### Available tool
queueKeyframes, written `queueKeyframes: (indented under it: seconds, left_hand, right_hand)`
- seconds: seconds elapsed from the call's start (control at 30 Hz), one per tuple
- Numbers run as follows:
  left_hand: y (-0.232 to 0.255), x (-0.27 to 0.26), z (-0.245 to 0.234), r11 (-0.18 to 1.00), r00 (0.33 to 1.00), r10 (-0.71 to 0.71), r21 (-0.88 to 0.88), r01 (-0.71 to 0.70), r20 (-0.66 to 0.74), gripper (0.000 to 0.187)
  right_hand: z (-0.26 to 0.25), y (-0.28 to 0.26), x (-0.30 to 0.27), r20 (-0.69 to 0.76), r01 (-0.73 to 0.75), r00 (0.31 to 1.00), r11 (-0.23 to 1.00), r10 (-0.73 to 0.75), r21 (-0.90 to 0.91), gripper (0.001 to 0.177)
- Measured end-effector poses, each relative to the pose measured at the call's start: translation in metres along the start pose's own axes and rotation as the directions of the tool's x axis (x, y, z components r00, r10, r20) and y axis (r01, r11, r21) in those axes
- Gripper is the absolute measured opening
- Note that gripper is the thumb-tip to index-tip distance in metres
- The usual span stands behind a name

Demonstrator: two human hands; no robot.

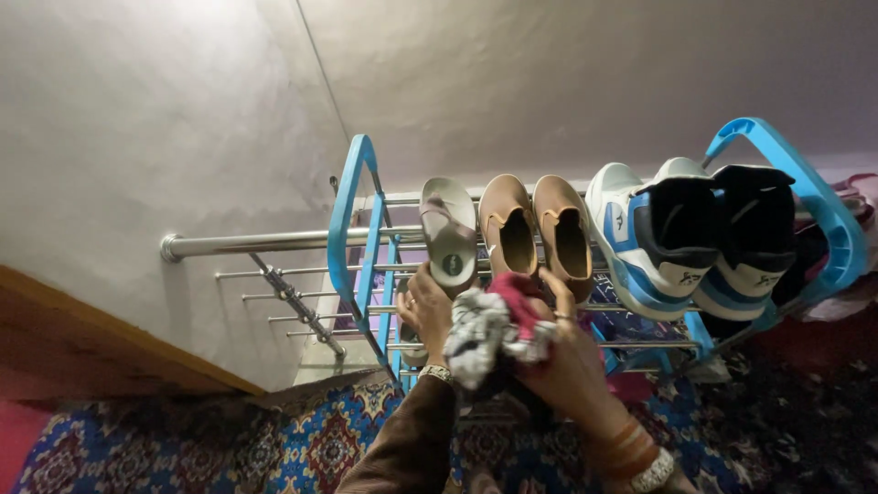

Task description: Cleaning and organizing multiple pairs of shoes on a multi-tier shoe rack using a cloth.

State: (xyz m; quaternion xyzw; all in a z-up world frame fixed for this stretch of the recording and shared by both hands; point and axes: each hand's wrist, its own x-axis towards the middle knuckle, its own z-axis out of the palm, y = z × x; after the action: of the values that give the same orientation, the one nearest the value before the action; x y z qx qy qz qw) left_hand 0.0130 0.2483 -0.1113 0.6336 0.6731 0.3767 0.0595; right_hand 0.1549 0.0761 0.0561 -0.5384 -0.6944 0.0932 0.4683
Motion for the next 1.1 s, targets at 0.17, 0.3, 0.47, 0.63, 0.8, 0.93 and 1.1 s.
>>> queueKeyframes:
  seconds: [0.17,0.3,0.47,0.63,0.8,0.93,1.1]
  left_hand:
    - [0.046,-0.006,-0.060,0.990,0.995,0.098,-0.110,-0.093,0.037,0.062]
    - [0.049,-0.003,-0.074,0.948,0.990,0.140,-0.286,-0.143,-0.029,0.057]
    - [0.020,0.003,-0.019,0.980,0.992,0.123,-0.153,-0.126,-0.033,0.037]
    - [0.001,0.010,0.012,0.987,0.986,0.159,0.046,-0.157,-0.047,0.028]
    - [-0.013,0.007,0.029,0.993,0.989,0.107,0.049,-0.112,0.100,0.025]
    - [0.037,-0.004,-0.047,0.984,0.989,0.140,-0.103,-0.143,-0.042,0.044]
    - [0.054,-0.009,-0.077,0.969,0.993,0.102,-0.233,-0.086,0.061,0.056]
  right_hand:
    - [-0.003,0.023,0.035,0.301,-0.118,0.917,0.900,0.260,-0.419,0.079]
    - [-0.003,0.037,0.046,0.378,-0.060,0.892,0.894,0.248,-0.444,0.068]
    - [-0.013,0.017,0.052,0.340,0.082,0.939,0.933,0.045,-0.350,0.066]
    - [-0.008,0.024,0.048,0.281,0.172,0.957,0.922,-0.073,-0.346,0.069]
    - [-0.009,0.015,0.048,0.298,0.058,0.953,0.939,0.048,-0.340,0.071]
    - [-0.008,0.007,0.045,0.285,0.033,0.956,0.944,0.065,-0.328,0.075]
    - [-0.007,0.011,0.038,0.241,0.047,0.970,0.954,0.028,-0.297,0.078]
